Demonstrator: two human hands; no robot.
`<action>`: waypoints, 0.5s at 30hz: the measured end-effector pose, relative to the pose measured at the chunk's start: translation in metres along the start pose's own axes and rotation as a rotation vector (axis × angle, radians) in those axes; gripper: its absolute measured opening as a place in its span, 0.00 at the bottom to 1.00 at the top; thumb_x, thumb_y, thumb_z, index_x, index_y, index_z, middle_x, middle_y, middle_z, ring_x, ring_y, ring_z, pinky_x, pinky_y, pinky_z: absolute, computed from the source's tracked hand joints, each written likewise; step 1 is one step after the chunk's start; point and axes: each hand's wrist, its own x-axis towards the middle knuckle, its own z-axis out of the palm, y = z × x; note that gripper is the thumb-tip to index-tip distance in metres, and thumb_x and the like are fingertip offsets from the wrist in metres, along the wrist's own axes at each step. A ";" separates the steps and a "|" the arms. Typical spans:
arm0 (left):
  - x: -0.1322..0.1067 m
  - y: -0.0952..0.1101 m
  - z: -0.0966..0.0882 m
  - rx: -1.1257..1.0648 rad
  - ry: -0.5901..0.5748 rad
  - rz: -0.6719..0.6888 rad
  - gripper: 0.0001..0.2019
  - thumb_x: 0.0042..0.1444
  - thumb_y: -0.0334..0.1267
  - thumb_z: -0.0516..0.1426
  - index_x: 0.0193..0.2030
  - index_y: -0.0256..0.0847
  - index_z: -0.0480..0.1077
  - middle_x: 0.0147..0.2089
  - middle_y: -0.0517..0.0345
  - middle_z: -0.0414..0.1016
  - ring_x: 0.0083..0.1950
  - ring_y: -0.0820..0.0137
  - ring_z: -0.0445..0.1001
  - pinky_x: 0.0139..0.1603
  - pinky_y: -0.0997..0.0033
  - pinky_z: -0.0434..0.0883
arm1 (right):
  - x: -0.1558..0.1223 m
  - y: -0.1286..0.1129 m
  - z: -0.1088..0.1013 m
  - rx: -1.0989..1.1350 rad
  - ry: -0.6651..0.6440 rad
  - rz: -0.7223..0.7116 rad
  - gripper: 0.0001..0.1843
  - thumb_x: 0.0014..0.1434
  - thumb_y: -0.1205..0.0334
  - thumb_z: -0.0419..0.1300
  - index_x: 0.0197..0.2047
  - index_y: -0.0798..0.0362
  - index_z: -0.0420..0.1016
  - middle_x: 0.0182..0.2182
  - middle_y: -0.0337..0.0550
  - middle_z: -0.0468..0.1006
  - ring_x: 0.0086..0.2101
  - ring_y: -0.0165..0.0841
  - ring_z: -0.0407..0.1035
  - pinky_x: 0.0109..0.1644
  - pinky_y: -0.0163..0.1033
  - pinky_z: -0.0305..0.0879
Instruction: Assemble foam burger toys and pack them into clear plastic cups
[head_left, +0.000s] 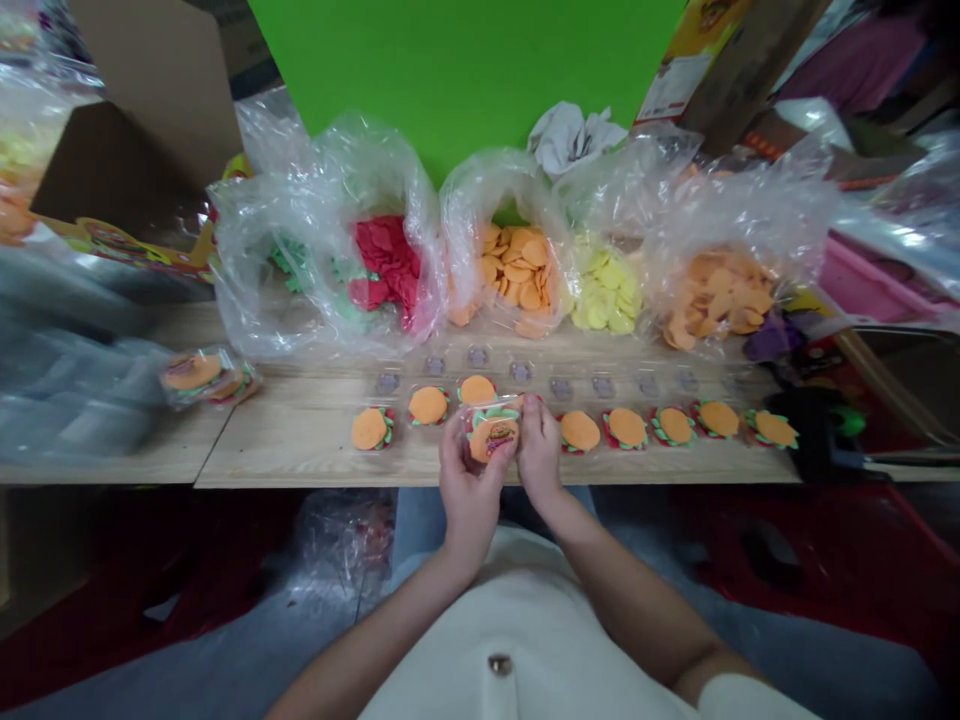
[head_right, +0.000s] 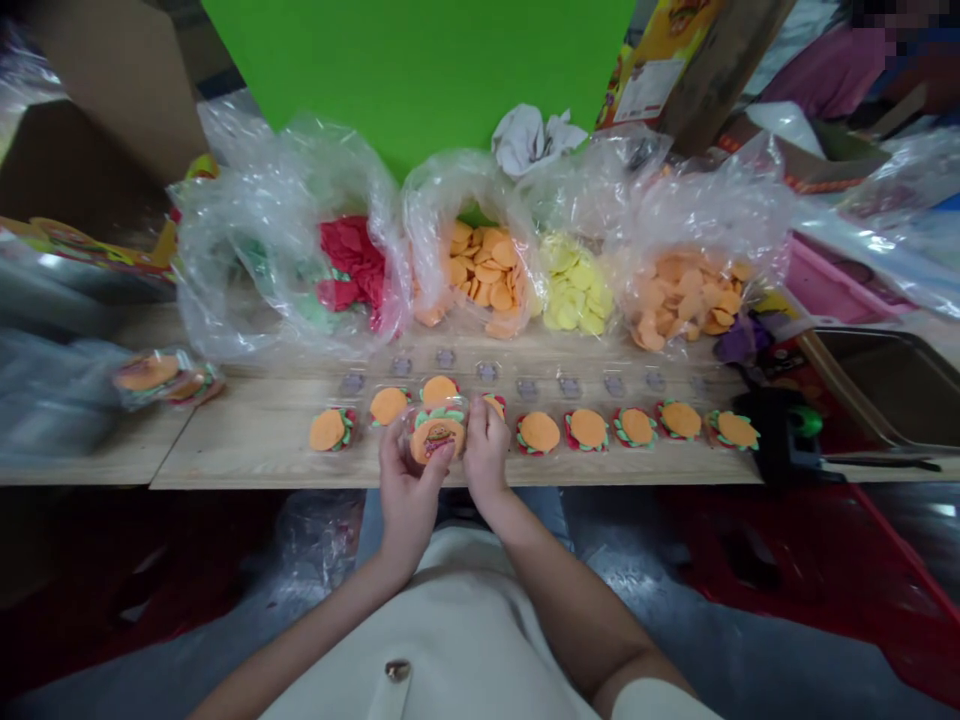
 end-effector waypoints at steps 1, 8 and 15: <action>0.000 0.001 -0.002 -0.018 -0.028 -0.016 0.29 0.49 0.37 0.59 0.56 0.45 0.53 0.58 0.51 0.60 0.55 0.67 0.64 0.55 0.67 0.63 | 0.004 -0.001 -0.003 -0.030 -0.007 -0.023 0.22 0.61 0.46 0.43 0.26 0.53 0.63 0.22 0.37 0.65 0.24 0.28 0.58 0.29 0.33 0.57; 0.025 0.017 -0.052 -0.005 -0.591 -0.305 0.16 0.49 0.40 0.59 0.45 0.39 0.66 0.49 0.51 0.68 0.51 0.62 0.66 0.50 0.65 0.65 | 0.006 -0.011 -0.029 -0.412 -0.486 -0.292 0.21 0.61 0.51 0.46 0.20 0.52 0.60 0.18 0.35 0.61 0.22 0.27 0.56 0.28 0.34 0.50; -0.020 -0.009 -0.059 -0.153 -0.377 -0.520 0.18 0.47 0.38 0.60 0.47 0.41 0.66 0.45 0.55 0.70 0.44 0.67 0.69 0.45 0.69 0.66 | -0.028 -0.002 -0.051 -0.344 -0.700 -0.063 0.13 0.61 0.53 0.47 0.29 0.52 0.60 0.24 0.35 0.63 0.26 0.27 0.57 0.29 0.32 0.54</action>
